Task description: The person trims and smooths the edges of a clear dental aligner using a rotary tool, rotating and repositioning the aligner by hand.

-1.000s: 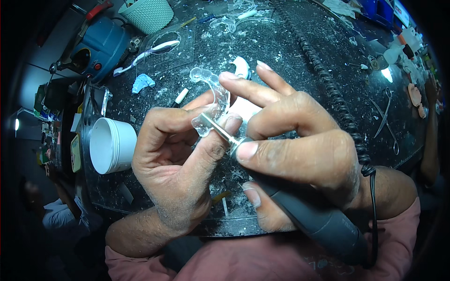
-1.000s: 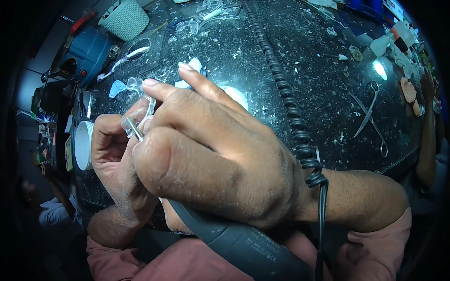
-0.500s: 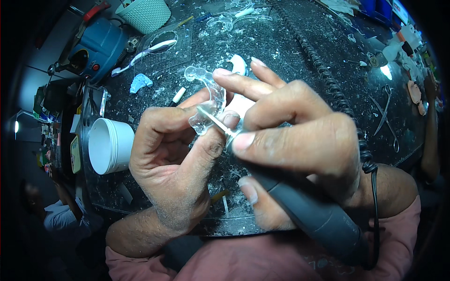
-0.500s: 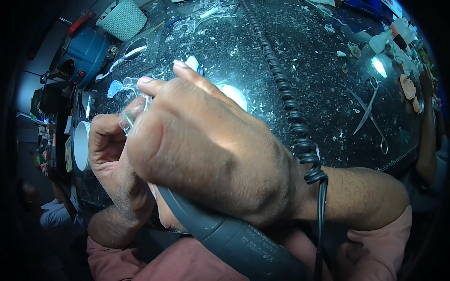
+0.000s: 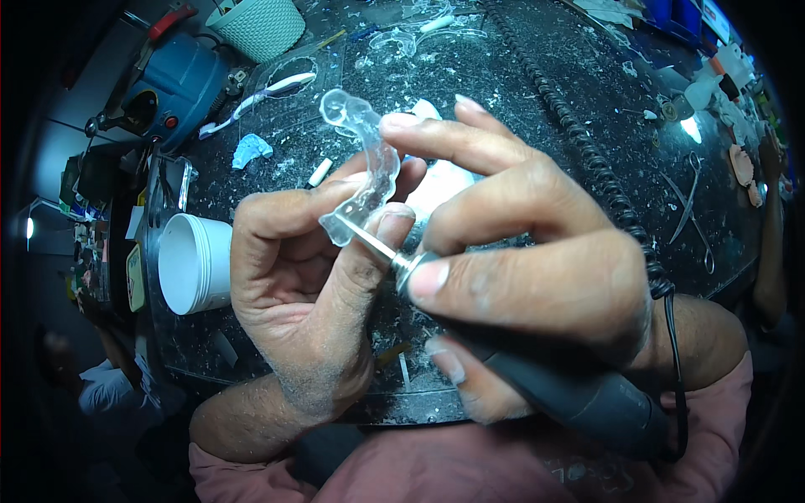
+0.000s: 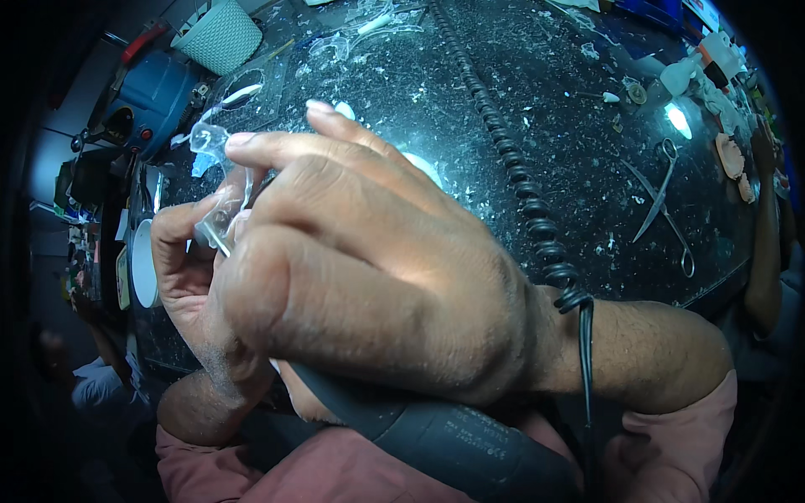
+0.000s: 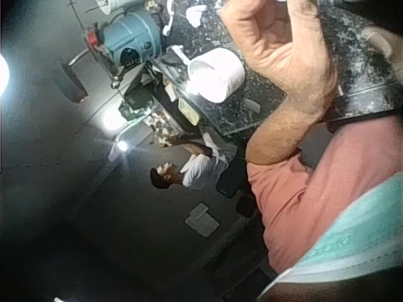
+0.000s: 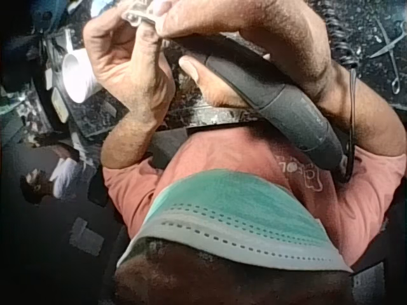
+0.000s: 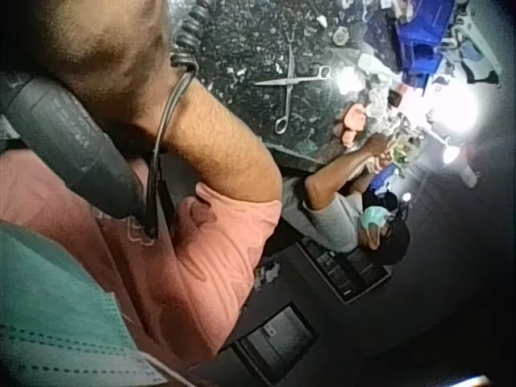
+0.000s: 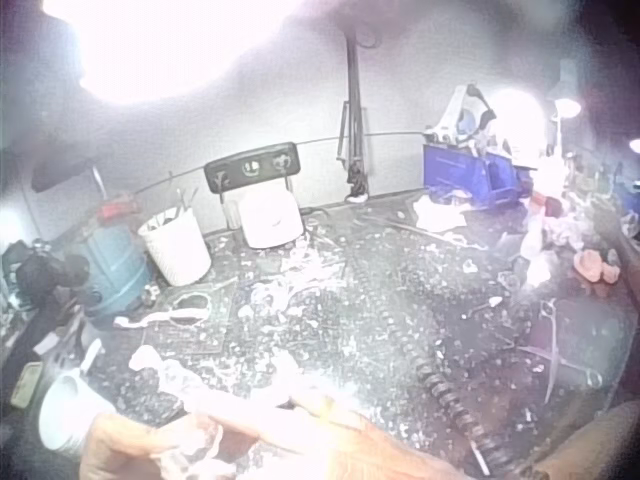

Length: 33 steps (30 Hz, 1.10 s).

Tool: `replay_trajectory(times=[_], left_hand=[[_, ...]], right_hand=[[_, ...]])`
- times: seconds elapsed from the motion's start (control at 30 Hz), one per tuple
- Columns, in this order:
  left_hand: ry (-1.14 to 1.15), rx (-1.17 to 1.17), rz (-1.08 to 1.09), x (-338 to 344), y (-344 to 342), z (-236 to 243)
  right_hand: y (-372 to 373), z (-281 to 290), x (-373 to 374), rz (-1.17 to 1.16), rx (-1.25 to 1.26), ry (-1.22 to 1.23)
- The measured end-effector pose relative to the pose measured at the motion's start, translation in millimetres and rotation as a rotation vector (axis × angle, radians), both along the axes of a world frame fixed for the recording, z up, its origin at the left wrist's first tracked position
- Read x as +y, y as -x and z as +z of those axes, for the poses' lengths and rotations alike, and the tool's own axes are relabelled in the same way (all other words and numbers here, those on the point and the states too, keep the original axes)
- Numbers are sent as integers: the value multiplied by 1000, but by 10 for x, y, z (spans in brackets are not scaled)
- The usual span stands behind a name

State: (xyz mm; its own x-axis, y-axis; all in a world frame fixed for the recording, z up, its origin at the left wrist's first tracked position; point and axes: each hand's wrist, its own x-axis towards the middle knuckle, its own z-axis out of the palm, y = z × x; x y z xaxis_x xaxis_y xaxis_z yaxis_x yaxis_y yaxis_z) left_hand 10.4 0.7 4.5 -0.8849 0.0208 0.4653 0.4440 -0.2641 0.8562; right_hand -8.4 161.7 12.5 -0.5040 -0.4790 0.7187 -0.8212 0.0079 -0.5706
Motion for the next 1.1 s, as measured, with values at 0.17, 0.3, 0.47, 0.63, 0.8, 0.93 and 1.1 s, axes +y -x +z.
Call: replay_trajectory(times=[0.17, 0.3, 0.47, 0.63, 0.8, 0.93, 1.1], left_hand=[[77, -92, 4, -19, -6, 4], [-124, -60, -30, 14, 4, -16], [-71, -14, -19, 8, -2, -19], [-21, 40, -19, -14, 31, -51], [62, 27, 6, -3, 9, -25], [67, 61, -1, -39, 6, -38], [-19, 5, -16, -14, 2, -31]], right_hand=[[5, 61, -3, 0, 66, -87], [-14, -40, 5, -59, -100, 88], [22, -16, 9, -25, -22, 36], [-47, 265, 17, -45, -101, -223], [-92, 233, -13, -69, -127, -149], [-85, 229, -33, -73, -147, -138], [-14, 154, -16, -103, -91, -34]])
